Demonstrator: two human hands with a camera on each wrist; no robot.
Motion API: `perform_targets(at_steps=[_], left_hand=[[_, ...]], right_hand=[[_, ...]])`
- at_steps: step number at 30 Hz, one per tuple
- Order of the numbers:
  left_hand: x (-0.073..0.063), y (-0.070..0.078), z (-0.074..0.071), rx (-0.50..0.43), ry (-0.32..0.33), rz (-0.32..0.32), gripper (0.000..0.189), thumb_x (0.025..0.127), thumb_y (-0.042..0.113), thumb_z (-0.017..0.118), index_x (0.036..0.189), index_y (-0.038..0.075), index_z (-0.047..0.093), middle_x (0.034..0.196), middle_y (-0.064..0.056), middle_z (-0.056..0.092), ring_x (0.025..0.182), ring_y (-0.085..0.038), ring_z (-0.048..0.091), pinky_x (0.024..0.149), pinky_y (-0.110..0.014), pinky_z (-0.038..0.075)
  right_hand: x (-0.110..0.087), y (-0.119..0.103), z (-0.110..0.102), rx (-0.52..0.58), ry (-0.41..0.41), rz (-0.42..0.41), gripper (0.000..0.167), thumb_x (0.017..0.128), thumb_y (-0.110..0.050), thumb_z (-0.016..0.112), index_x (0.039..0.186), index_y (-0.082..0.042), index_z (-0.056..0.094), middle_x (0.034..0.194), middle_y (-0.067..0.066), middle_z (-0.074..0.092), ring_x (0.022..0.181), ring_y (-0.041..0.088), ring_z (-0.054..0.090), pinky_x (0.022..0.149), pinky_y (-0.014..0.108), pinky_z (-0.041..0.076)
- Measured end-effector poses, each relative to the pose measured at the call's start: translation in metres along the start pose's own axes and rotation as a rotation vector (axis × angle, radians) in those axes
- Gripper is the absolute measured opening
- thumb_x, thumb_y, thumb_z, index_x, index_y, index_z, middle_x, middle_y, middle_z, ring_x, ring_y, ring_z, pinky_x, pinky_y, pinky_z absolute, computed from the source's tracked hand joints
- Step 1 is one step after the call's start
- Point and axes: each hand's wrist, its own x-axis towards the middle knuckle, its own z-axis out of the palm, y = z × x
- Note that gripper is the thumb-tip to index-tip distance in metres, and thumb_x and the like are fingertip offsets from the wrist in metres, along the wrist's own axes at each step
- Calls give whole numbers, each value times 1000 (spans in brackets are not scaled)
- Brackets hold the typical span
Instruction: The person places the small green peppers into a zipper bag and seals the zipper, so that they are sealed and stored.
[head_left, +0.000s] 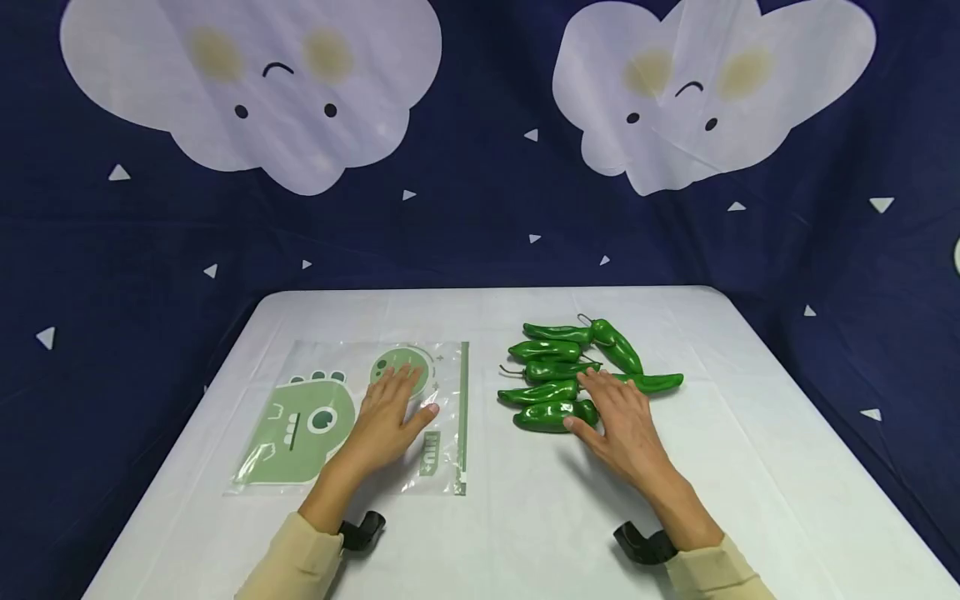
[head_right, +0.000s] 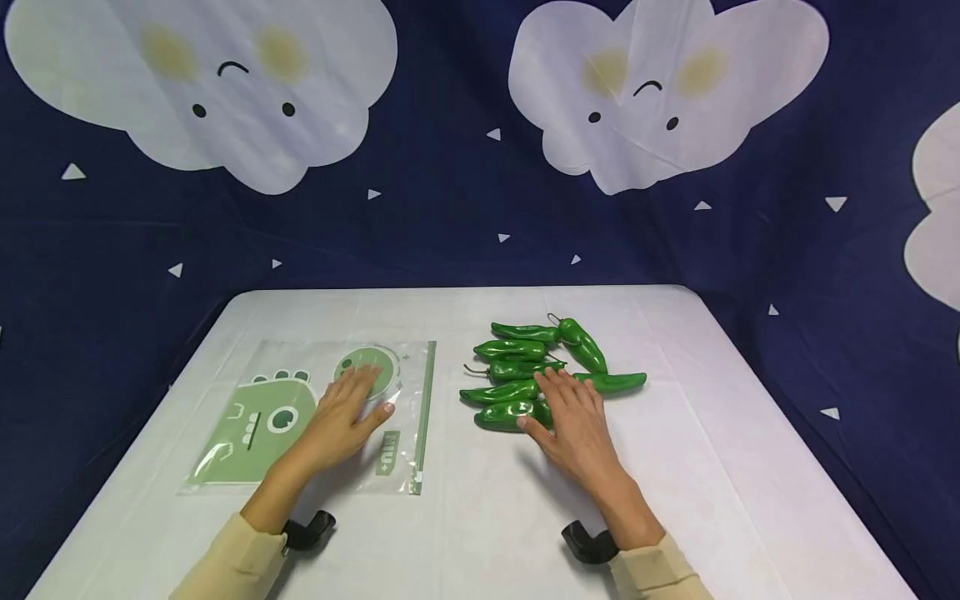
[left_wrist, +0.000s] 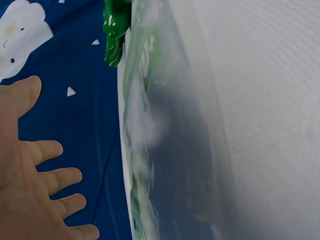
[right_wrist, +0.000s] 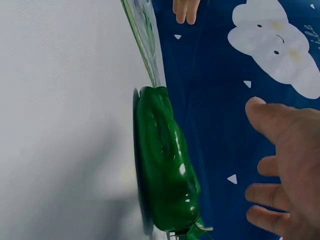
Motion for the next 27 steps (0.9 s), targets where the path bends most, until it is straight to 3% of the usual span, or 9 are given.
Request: perform_targets(at_steps=[5, 12, 18, 27], left_hand=[[5, 1, 4, -40, -20, 32, 67, 93, 43, 53, 148, 12, 31, 152, -21, 28, 144, -42, 16, 114, -62, 12], [9, 3, 8, -85, -14, 58, 64, 92, 40, 56, 145, 12, 37, 150, -19, 35, 142, -43, 22, 113, -63, 18], [13, 1, 12, -157, -27, 68, 63, 91, 38, 59, 144, 13, 39, 148, -18, 37, 141, -42, 24, 111, -63, 23], [21, -1, 18, -211, -59, 115, 64, 86, 37, 66, 142, 16, 43, 139, -10, 45, 129, -30, 36, 103, -55, 38]], right_hand=[[-1, 6, 4, 69, 47, -41, 64, 77, -29, 75, 132, -5, 53, 132, 18, 56, 122, 38, 49, 104, 57, 30], [0, 10, 6, 111, 37, -44, 60, 76, -26, 77, 128, -5, 56, 128, 17, 59, 117, 37, 52, 98, 55, 36], [1, 13, 8, 151, -8, -27, 57, 77, -25, 76, 127, -6, 58, 128, 16, 59, 118, 36, 51, 99, 56, 36], [3, 17, 11, 173, -71, 16, 54, 77, -26, 76, 124, -7, 59, 128, 17, 57, 121, 37, 48, 102, 58, 33]])
